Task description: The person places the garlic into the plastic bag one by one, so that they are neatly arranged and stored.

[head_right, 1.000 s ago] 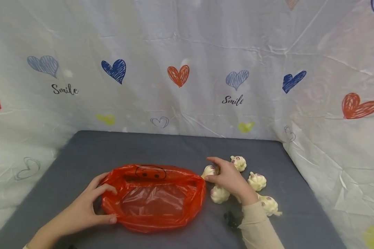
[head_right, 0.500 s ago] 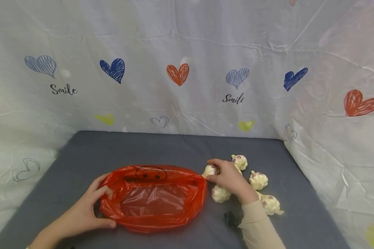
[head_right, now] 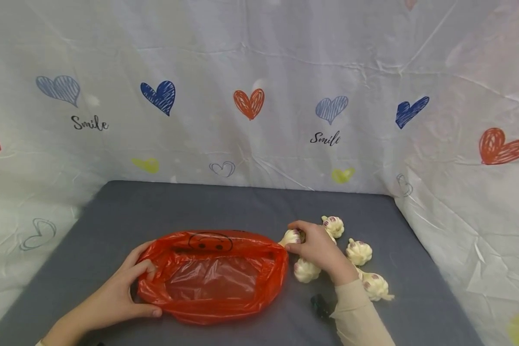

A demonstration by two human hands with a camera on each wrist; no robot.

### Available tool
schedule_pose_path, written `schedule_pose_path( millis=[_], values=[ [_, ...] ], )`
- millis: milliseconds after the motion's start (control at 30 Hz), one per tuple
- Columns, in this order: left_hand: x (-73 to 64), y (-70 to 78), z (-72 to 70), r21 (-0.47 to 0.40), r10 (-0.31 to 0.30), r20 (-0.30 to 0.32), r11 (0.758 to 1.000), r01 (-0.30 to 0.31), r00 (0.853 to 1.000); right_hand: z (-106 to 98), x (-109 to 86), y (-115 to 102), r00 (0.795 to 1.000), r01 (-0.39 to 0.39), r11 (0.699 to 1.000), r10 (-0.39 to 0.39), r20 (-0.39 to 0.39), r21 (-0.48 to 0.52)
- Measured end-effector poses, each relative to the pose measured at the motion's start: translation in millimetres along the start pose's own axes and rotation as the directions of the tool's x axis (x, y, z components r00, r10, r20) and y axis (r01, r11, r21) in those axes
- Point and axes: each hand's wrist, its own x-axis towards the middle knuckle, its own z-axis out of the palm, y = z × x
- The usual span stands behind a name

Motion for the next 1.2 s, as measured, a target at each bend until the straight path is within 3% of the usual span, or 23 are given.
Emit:
schedule_pose_path(
  millis=[667,1200],
  values=[
    [1.2,-0.3,1.6,0.028,0.016,-0.019,0.999,-0.015,1.0,-1,-2.4,-6,0.992,0.018,1.0,-0.017,-0.127,0.004],
    [0.6,1.4,3.7,0.092,0.012,-0.019,0.996,-0.011,1.0,-9,0.0,-24,0.969,0.094,0.994,-0.103,-0.224,-0.049]
  ],
)
